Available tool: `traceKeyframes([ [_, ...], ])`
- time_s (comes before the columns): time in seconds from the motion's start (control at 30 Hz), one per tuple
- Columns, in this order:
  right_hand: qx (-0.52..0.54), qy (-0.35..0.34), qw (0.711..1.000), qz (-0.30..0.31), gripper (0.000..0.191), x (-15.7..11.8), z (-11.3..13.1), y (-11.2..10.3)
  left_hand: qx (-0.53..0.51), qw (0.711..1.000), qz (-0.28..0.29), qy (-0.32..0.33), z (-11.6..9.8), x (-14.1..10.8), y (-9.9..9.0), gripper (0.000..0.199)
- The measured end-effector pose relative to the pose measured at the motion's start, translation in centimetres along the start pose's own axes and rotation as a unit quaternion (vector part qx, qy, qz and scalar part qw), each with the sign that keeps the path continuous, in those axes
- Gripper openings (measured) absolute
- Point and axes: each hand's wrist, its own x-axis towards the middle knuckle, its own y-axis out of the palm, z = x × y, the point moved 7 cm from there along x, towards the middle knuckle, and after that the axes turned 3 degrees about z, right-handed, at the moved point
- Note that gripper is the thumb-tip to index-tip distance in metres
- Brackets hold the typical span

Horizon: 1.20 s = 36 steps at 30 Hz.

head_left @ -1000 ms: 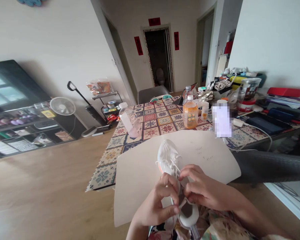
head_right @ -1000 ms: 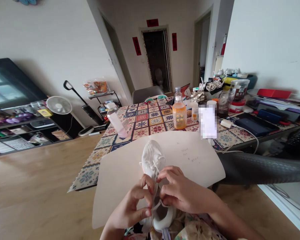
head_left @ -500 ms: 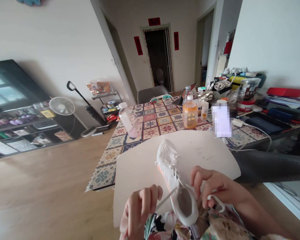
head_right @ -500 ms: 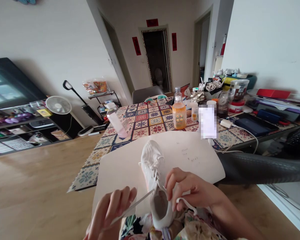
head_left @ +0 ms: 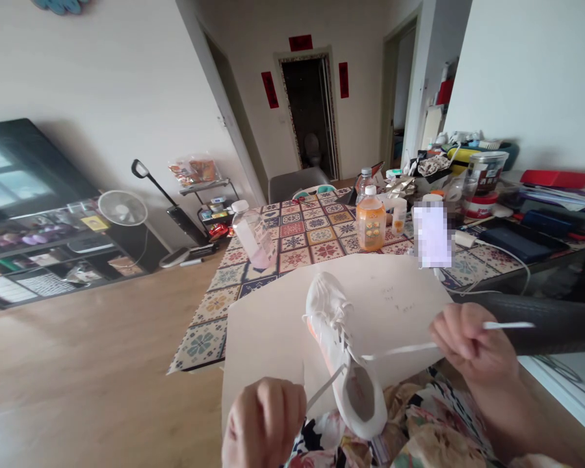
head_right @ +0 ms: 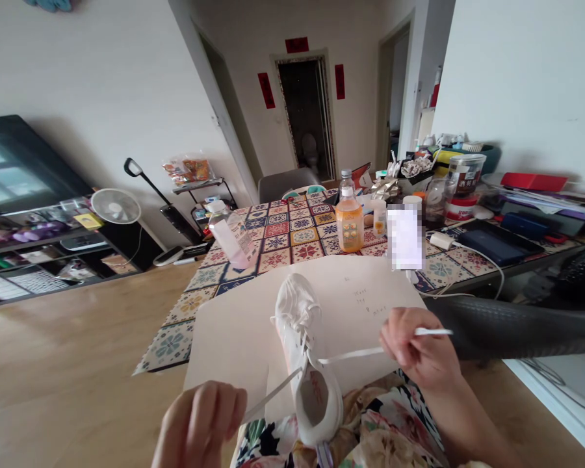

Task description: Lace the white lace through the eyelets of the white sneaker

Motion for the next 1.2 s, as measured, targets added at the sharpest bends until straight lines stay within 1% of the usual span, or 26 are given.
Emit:
traceKeyframes([
  [0.03,-0.041,0.022,0.999,-0.007,0.044,-0.2,-0.4,0.5,-0.017,1.000,0.012,0.004,-0.8,0.4,0.6,0.061],
  [0.07,-0.093,0.040,0.995,0.005,0.042,-0.4,-0.7,1.4,-0.030,0.999,0.020,0.006,-1.5,1.0,1.4,0.059],
  [0.1,-0.150,0.053,0.987,0.033,0.039,-0.7,-1.1,2.6,-0.049,0.998,0.028,0.005,-2.0,1.6,2.4,0.053],
  [0.13,-0.213,0.056,0.973,0.076,0.034,-0.9,-1.4,4.0,-0.076,0.996,0.041,-0.006,-2.3,2.2,3.5,0.043],
  [0.17,-0.268,0.037,0.954,0.129,0.029,-1.2,-1.6,5.5,-0.093,0.995,0.021,-0.018,-2.4,2.7,4.2,0.037],
  [0.2,-0.313,0.011,0.932,0.182,0.024,-1.5,-1.6,6.9,-0.111,0.993,-0.018,-0.046,-2.0,3.2,4.7,0.043],
  [0.23,-0.344,-0.021,0.911,0.224,0.022,-1.9,-1.6,8.0,-0.127,0.989,-0.034,-0.060,-1.8,3.5,5.3,0.052],
  [0.27,-0.363,-0.051,0.894,0.256,0.022,-2.1,-1.4,8.8,-0.135,0.988,-0.045,-0.058,-1.8,3.7,5.8,0.050],
  [0.33,-0.382,-0.081,0.876,0.285,0.023,-2.3,-1.1,9.5,-0.122,0.990,-0.064,-0.027,-2.1,3.9,6.0,0.034],
  [0.37,-0.386,-0.082,0.872,0.290,0.023,-2.3,-1.0,9.5,-0.110,0.991,-0.072,-0.004,-2.4,4.0,5.8,0.030],
  [0.43,-0.386,-0.075,0.871,0.295,0.025,-2.1,-0.9,9.5,-0.090,0.992,-0.084,0.033,-3.0,4.0,5.3,0.031],
  [0.57,-0.353,-0.076,0.890,0.279,0.025,-2.1,-0.7,9.2,-0.079,0.993,-0.078,0.050,-3.6,4.0,4.9,0.027],
  [0.63,-0.332,-0.075,0.905,0.255,0.021,-2.1,-0.8,8.7,-0.091,0.993,-0.062,0.048,-3.6,4.0,5.2,0.024],
  [0.7,-0.325,-0.062,0.919,0.214,0.017,-2.0,-1.2,7.9,-0.103,0.993,-0.044,0.048,-3.7,4.0,5.5,0.021],
  [0.77,-0.335,-0.039,0.926,0.172,0.012,-1.9,-1.7,7.1,-0.103,0.993,-0.034,0.053,-3.8,4.0,5.7,0.017],
  [0.8,-0.339,-0.032,0.925,0.167,0.010,-1.8,-1.9,7.0,-0.101,0.993,-0.033,0.056,-3.8,4.0,5.7,0.016],
  [0.83,-0.338,-0.028,0.924,0.174,0.009,-1.8,-2.1,7.1,-0.098,0.993,-0.035,0.061,-3.9,4.0,5.6,0.016],
  [0.9,-0.335,-0.025,0.919,0.208,0.011,-1.8,-2.2,7.6,-0.093,0.992,-0.042,0.073,-4.2,4.0,5.4,0.018],
  [0.97,-0.344,-0.018,0.905,0.248,0.015,-1.9,-2.3,8.3,-0.094,0.990,-0.057,0.088,-4.5,3.9,4.9,0.018],
  [1.03,-0.361,-0.007,0.893,0.270,0.016,-2.1,-2.5,8.5,-0.095,0.988,-0.079,0.092,-4.6,3.8,4.5,0.014],
  [1.13,-0.363,0.000,0.890,0.276,0.018,-2.3,-2.7,8.7,-0.076,0.990,-0.085,0.081,-4.5,3.8,4.3,0.004],
  [1.2,-0.350,0.000,0.896,0.275,0.015,-2.2,-2.8,8.7,-0.062,0.993,-0.065,0.077,-4.4,3.9,4.6,0.006],
])
